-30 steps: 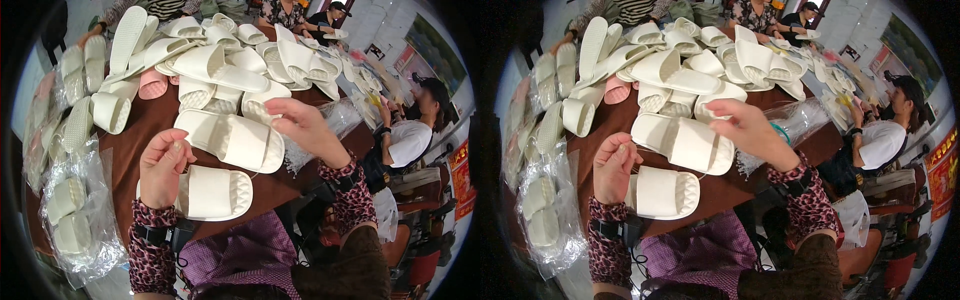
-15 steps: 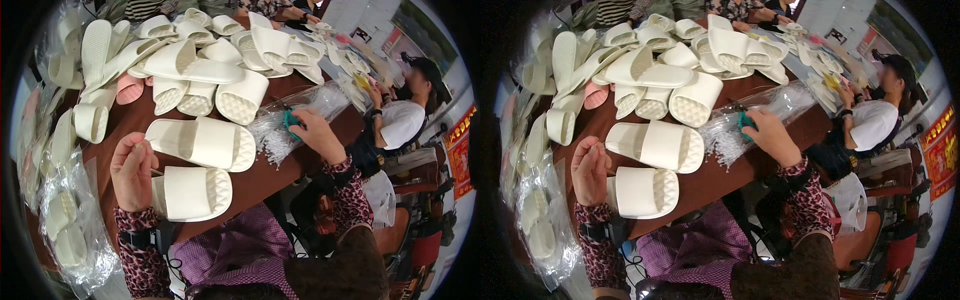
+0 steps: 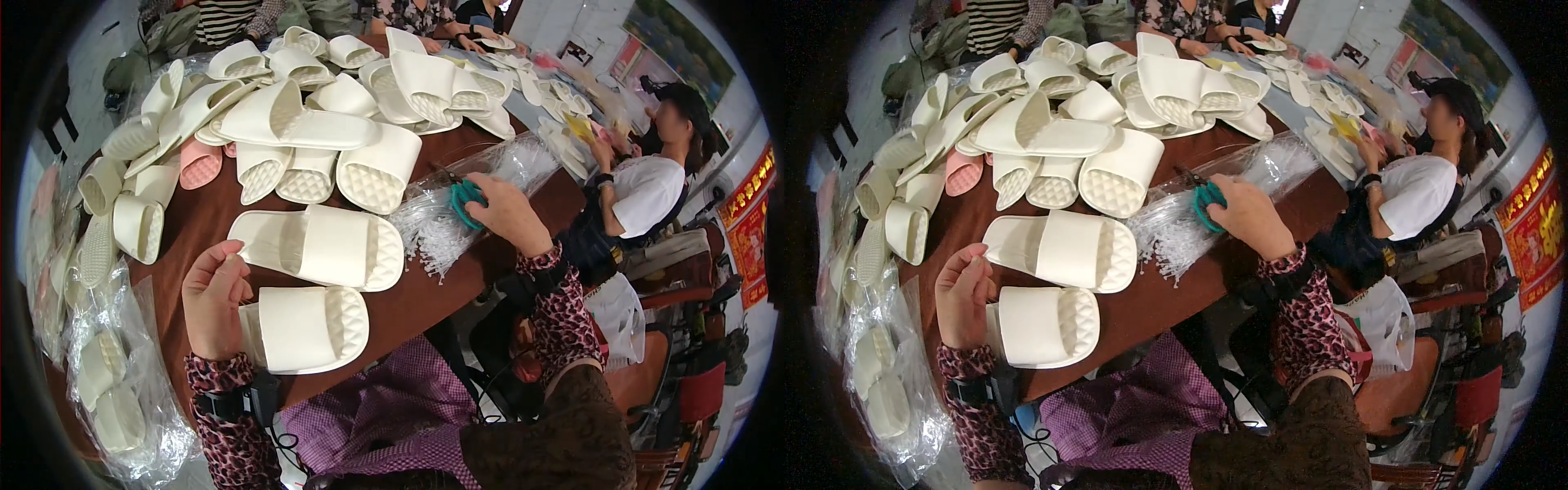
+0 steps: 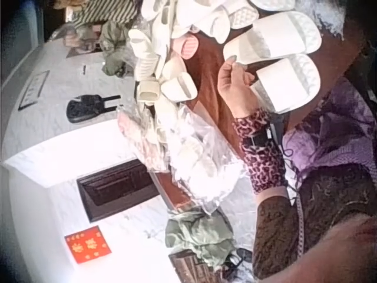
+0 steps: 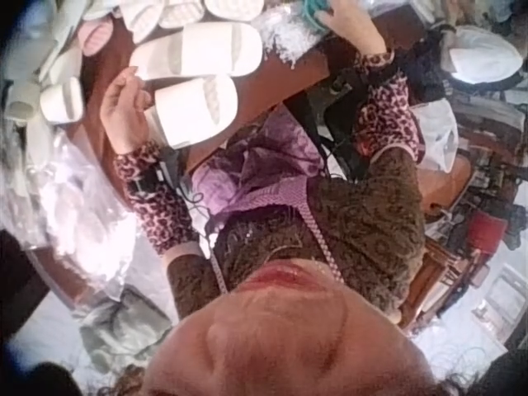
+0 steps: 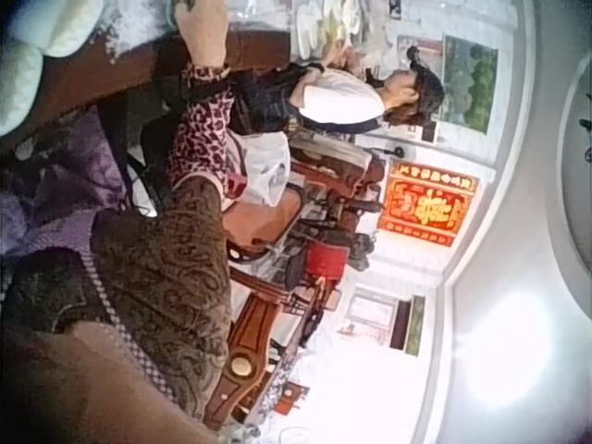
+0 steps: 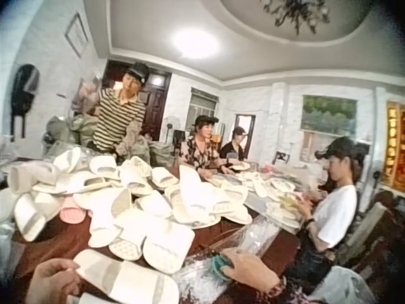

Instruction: Trim excess threads from slippers and pack them into plastic bags for shipment.

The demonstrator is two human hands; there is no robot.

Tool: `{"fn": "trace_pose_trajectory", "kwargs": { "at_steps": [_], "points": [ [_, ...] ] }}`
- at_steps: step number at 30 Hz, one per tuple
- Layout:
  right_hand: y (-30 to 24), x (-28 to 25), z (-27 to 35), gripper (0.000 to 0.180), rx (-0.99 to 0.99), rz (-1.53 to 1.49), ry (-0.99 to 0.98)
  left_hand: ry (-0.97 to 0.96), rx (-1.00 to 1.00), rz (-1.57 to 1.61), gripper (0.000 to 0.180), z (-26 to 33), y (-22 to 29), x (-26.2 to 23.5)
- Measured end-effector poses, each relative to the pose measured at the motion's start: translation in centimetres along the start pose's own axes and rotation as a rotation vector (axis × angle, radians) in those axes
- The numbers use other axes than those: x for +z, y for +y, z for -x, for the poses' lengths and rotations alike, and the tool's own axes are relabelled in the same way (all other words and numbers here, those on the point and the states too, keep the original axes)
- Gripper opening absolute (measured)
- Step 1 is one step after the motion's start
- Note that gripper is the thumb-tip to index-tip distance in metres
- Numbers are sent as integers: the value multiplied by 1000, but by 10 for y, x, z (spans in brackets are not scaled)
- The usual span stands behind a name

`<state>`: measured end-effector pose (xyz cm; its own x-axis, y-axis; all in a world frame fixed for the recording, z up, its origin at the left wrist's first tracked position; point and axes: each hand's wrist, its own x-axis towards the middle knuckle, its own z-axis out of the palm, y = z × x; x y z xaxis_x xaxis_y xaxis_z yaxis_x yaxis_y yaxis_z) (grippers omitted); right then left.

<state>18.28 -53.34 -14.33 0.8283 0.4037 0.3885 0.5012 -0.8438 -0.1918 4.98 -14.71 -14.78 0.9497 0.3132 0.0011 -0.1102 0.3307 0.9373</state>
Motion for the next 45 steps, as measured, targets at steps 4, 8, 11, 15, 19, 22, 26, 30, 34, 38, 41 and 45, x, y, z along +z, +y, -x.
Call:
{"fn": "trace_pose_trajectory", "kwargs": {
  "at_steps": [4,8,11,15,19,22,26,30,34,38,41,45],
  "points": [
    [4,-6,2,37,207,-197,52,61,9,-211,21,5,4,6],
    [4,-34,13,38,469,-696,-151,32,62,-341,20,6,6,9],
    [-9,-43,23,42,531,-908,-162,2,64,-412,21,4,2,11],
    [-17,-35,38,56,462,-1405,-91,1,119,-520,15,3,0,7],
    [-54,-29,45,83,403,-1621,-194,23,143,-558,14,5,5,5],
    [-85,-23,51,91,312,-1739,-380,44,180,-619,14,3,2,4],
    [-131,-30,49,74,366,-1719,-669,38,211,-622,16,0,0,5],
    [-162,-23,41,67,326,-1694,-990,27,158,-488,17,5,2,7],
    [-182,-20,37,68,443,-1835,-1169,-8,146,-461,15,7,6,8],
    [-196,-14,25,61,514,-1829,-1295,-20,144,-418,15,8,7,9],
    [-203,-2,16,53,537,-1850,-1252,-32,134,-403,14,10,8,11],
    [-211,-3,14,47,529,-1854,-1121,-74,137,-375,14,10,8,10]
  ]
}}
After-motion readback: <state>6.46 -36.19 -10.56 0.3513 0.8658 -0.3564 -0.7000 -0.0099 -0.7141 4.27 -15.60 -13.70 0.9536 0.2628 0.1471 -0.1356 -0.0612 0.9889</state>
